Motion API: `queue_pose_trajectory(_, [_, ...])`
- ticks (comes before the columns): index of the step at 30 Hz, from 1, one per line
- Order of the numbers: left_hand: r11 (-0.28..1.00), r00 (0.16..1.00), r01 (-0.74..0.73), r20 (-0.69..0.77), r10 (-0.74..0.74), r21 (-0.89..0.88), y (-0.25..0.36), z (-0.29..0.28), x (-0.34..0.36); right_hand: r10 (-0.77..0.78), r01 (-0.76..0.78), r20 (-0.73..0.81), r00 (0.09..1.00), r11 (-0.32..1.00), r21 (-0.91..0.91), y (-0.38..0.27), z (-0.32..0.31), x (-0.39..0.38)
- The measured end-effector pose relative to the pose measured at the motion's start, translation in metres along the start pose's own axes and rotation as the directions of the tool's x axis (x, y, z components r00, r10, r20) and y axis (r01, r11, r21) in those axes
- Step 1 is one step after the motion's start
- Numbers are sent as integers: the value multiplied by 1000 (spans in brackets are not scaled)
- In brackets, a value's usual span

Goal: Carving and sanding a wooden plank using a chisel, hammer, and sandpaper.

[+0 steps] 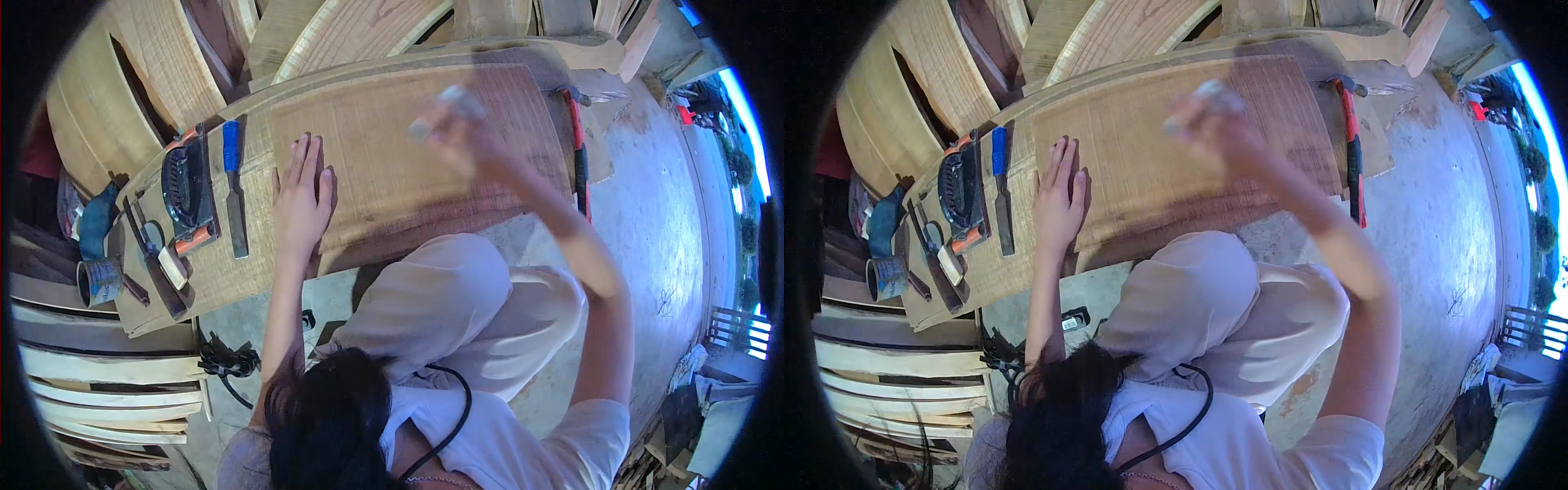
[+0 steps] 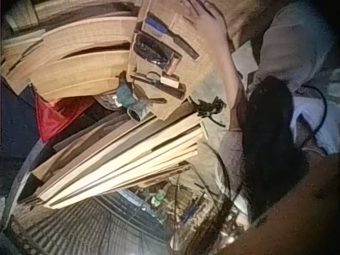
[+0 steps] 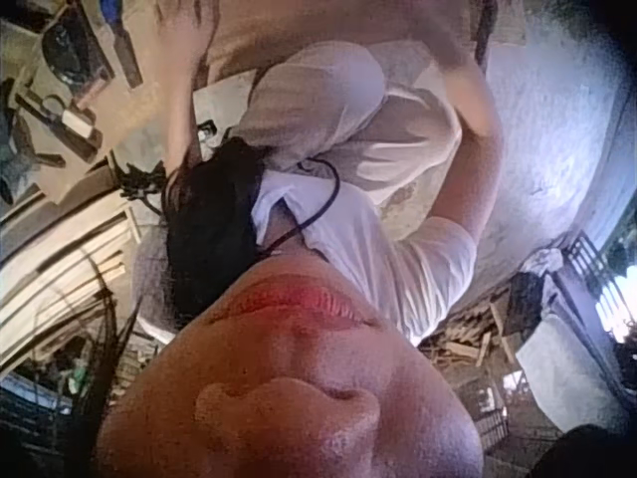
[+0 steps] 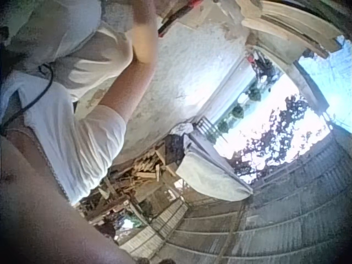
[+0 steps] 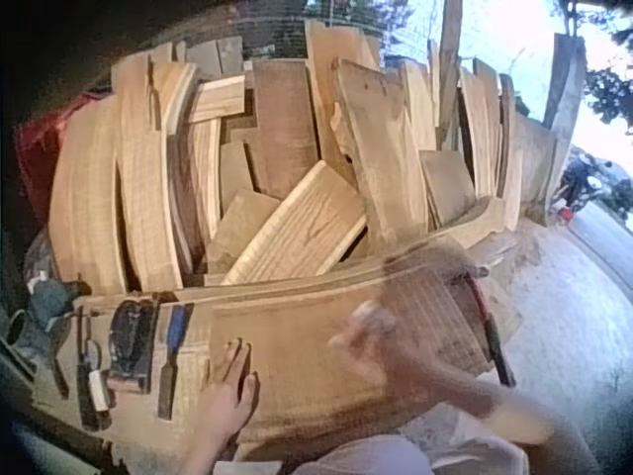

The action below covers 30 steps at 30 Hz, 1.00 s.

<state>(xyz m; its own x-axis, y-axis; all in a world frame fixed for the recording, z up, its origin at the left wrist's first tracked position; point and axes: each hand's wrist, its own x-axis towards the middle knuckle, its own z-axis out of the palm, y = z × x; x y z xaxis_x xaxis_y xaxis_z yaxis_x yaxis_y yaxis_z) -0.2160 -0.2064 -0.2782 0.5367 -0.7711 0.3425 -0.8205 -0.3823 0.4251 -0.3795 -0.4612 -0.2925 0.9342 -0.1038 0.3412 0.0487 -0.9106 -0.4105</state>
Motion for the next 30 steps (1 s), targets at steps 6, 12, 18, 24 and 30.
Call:
queue_pose_trajectory(6, [995,1000,-7,4,6,102,6,0,2,127,-204,-161,979,549,-811,63,-27,-20])
queue_pose_trajectory(12, [999,999,23,26,-24,42,1,-1,0,-76,66,-26,997,959,-277,-76,27,26])
queue_pose_trajectory(18, [998,1000,0,0,0,62,10,-1,5,262,-170,-51,964,453,-875,104,-46,-27])
queue_pose_trajectory(24, [993,1000,15,7,-16,116,-2,-1,-1,341,-326,-54,938,824,-464,51,7,52])
queue_pose_trajectory(30, [997,999,38,33,-41,72,-2,-2,-2,-14,26,30,999,886,-463,-28,40,80])
